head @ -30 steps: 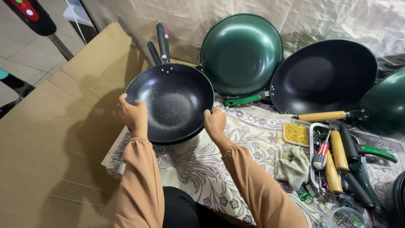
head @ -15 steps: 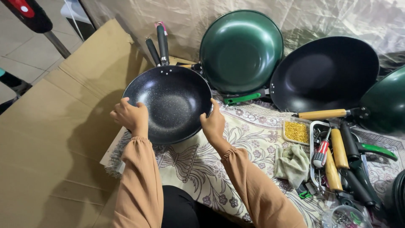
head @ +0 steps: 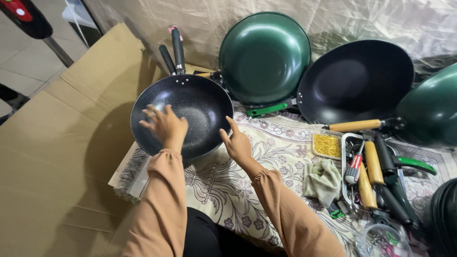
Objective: Cleaning the interior of a wok and then attaching a handle using screws and a manual tool.
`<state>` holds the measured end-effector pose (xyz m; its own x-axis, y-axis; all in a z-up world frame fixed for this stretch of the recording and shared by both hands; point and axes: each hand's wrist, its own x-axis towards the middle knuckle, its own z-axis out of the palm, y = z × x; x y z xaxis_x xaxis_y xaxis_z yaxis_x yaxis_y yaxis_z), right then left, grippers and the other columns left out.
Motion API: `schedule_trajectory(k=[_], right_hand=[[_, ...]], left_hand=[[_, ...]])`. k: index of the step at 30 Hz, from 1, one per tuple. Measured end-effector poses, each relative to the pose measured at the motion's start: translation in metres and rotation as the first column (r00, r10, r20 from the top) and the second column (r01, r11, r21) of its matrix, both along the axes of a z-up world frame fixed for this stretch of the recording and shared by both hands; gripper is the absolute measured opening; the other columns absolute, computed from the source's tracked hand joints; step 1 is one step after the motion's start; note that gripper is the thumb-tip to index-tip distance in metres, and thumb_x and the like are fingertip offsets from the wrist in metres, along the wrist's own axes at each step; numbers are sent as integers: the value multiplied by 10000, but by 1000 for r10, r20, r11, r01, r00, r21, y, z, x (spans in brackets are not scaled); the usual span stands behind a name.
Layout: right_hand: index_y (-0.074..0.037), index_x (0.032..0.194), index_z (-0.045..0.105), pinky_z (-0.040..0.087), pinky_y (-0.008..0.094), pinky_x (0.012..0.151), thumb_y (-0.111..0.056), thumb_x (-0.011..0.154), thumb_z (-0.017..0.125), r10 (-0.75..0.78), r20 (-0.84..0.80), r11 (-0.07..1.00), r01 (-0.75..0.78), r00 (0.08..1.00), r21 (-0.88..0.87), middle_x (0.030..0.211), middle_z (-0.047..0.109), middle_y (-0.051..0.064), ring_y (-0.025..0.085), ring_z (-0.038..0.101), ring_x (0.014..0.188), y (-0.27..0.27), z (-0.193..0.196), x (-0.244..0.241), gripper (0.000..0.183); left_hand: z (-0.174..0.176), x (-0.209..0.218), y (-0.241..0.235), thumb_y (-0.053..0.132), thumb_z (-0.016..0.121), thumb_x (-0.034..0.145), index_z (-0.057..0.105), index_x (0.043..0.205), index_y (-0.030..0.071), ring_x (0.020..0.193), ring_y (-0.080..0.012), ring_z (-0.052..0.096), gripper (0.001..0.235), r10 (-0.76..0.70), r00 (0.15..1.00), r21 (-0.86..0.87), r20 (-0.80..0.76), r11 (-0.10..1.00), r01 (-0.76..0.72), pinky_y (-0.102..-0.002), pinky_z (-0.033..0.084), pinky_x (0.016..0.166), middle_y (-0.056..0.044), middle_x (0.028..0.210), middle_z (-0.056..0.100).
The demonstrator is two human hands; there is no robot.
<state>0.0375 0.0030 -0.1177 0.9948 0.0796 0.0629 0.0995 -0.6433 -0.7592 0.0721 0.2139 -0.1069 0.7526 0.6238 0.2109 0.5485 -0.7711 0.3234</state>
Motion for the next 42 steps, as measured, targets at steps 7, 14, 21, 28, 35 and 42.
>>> schedule_trajectory(k=[7, 14, 21, 28, 35, 42], right_hand=[[-273, 1428, 538, 554, 549, 764, -490, 977, 593, -22, 107, 999, 27, 994, -41, 706, 720, 114, 421, 718, 817, -52, 7, 7, 504], [-351, 1136, 725, 576, 420, 766, -571, 941, 633, -140, 205, 953, 188, 969, -237, 668, 675, -33, 261, 710, 802, -164, 12, 8, 307], [-314, 1175, 719, 555, 485, 757, -446, 871, 704, -220, 403, 865, 369, 888, -339, 674, 651, 20, 318, 679, 766, -286, 67, -48, 332], [-254, 1132, 741, 543, 432, 727, -318, 873, 749, -357, 664, 726, 642, 657, -245, 676, 582, 15, 276, 651, 751, -402, 104, -105, 267], [-292, 1071, 765, 562, 435, 712, -325, 857, 769, -517, 730, 444, 869, 447, -219, 689, 626, -29, 253, 679, 748, -520, 102, -144, 217], [-299, 1078, 753, 579, 494, 691, -325, 849, 778, -701, 667, 128, 965, 251, -229, 686, 672, -66, 297, 730, 752, -643, 59, -193, 231]], left_hand=[[-5, 18, -91, 320, 786, 769, 731, 1003, 277, 1060, -227, 634, 244, -524, 769, 177, 365, 850, 496, -447, 482, 891, 35, 1011, 689], [25, -40, -192, 264, 757, 779, 747, 899, 232, 865, -238, 707, 124, -739, 485, 175, 469, 615, 769, -365, 585, 762, 6, 835, 727], [68, -88, -298, 245, 703, 842, 731, 876, 222, 753, -241, 731, 50, -832, 242, 174, 499, 369, 913, -355, 596, 669, -6, 762, 723], [98, -119, -418, 313, 666, 859, 724, 878, 229, 787, -252, 737, 103, -842, 170, 47, 512, 225, 973, -402, 612, 689, 13, 748, 725], [98, -143, -522, 364, 615, 874, 728, 908, 231, 826, -273, 743, 178, -885, 170, -170, 433, 105, 980, -446, 617, 738, 14, 758, 729], [76, -159, -597, 370, 615, 867, 703, 874, 230, 787, -301, 751, 166, -914, 164, -237, 371, 78, 968, -467, 619, 711, 4, 727, 721]])
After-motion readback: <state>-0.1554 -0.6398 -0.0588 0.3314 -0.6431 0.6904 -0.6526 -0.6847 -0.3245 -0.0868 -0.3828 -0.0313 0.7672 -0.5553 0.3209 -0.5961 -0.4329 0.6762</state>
